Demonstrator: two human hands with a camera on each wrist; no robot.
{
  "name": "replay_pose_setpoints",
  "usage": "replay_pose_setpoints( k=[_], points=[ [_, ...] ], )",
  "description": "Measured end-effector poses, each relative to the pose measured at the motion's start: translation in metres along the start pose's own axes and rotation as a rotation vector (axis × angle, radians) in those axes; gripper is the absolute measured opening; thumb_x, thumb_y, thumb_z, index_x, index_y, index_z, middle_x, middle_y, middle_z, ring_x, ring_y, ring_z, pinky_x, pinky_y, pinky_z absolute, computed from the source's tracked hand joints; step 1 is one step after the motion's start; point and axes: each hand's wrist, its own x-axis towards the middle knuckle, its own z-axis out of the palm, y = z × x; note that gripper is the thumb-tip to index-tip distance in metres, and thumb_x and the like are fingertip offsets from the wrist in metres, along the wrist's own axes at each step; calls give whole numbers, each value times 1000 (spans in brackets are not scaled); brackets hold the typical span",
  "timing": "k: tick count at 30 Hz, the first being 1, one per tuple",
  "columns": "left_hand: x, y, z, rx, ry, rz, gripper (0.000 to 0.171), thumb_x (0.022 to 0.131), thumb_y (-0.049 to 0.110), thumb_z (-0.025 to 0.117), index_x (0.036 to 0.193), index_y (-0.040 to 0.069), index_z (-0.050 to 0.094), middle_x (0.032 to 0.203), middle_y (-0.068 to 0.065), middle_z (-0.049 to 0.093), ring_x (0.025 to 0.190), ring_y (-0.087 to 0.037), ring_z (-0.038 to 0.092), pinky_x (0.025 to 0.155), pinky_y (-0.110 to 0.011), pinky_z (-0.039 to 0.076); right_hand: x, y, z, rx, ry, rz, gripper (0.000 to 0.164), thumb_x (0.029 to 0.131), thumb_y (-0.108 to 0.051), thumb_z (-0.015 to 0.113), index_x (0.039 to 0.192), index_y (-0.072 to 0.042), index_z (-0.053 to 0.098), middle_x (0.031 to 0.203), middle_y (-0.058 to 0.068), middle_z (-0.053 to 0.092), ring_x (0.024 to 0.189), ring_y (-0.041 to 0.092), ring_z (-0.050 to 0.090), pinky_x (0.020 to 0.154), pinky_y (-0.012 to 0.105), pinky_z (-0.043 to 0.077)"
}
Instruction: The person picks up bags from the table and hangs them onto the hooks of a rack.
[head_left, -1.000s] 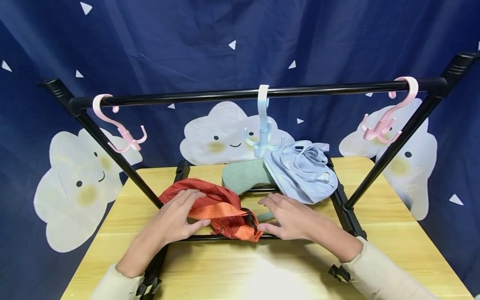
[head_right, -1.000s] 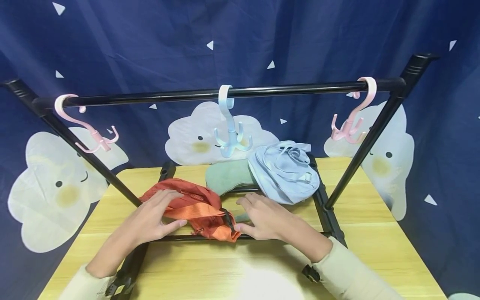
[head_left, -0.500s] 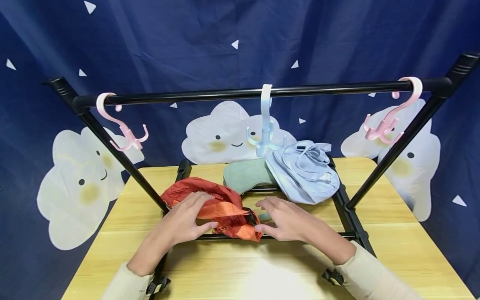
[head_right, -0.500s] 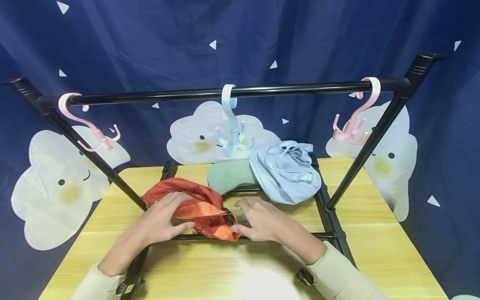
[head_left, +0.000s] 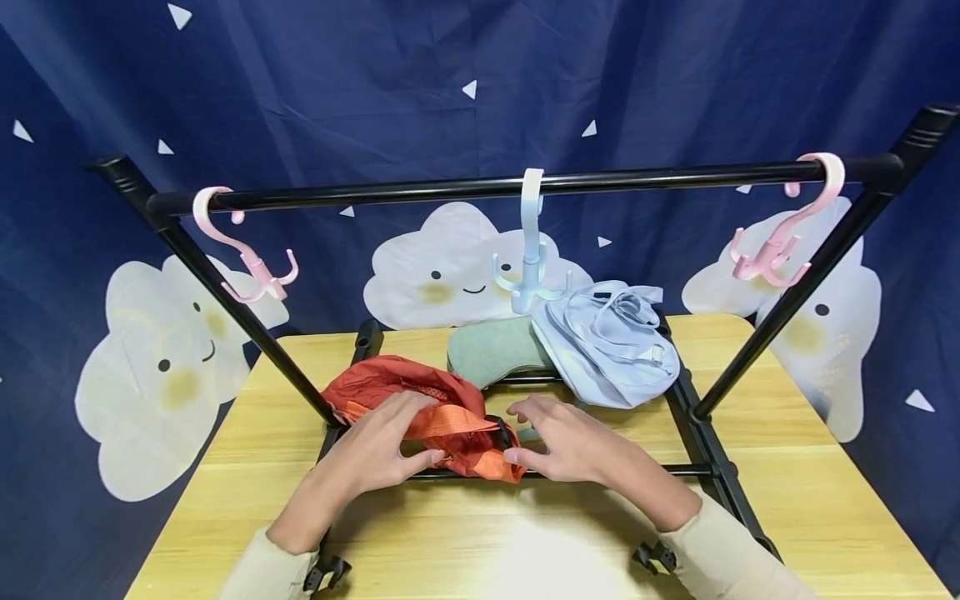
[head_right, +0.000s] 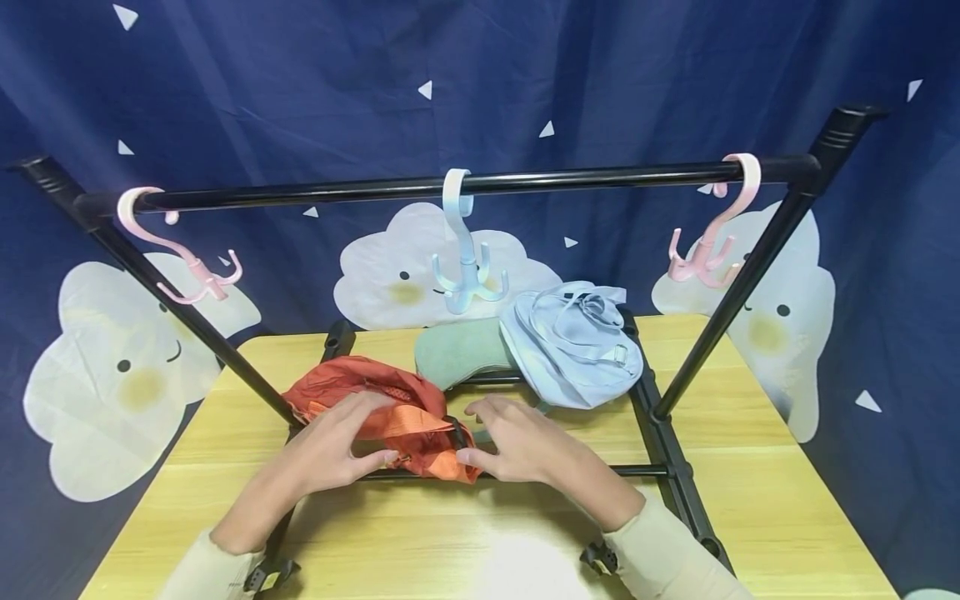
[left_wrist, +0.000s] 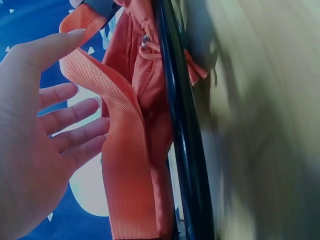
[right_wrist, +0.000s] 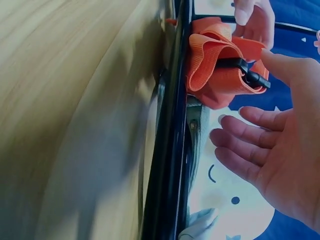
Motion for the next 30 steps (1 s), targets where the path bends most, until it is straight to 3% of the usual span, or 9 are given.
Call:
replay_pose_setpoints(
  k=[7,12,16,20,25,30],
  points=[
    [1,3,5,-6,-25,-16,69,87,57,76,140,17,58,137,-2,64,132,-24,61,108,-48,52,1,-2,9,29,-6,38,66,98,-58,62,141,-9,58,128,9,70,115,23,69,99,44,58],
    [3,6,8,-3,-27,-8,68,88,57,75,140,17,58,135,-1,65,130,-23,62,107,-47,53,2,-3,16,31,50,20,60,96,-54,68,134,-9,62,121,6,73,110,20,71,96,40,60],
    [4,7,11,-7,-30,-8,66,89,58,73,140,19,58,133,0,64,125,-20,63,104,-45,55,6,-5,23,63,91,9,51,96,-50,70,125,-9,66,111,2,73,94,13,70,81,29,59],
    [4,8,13,-6,-27,-14,61,91,57,73,138,21,59,129,3,64,118,-16,65,98,-42,58,10,-10,28,129,95,8,43,97,-44,70,120,-8,66,100,-1,71,80,10,64,67,21,52],
    [7,9,15,1,8,24,50,93,51,74,132,22,61,121,6,65,107,-11,65,90,-38,58,13,-14,29,175,102,28,31,98,-33,70,117,-9,67,87,-4,68,69,3,57,59,18,48],
    [12,10,18,-5,21,53,43,96,50,71,127,22,62,115,7,65,99,-8,63,83,-34,57,13,-16,31,177,144,58,17,95,-26,72,104,-13,66,73,-9,56,59,0,47,49,17,42]
  ],
)
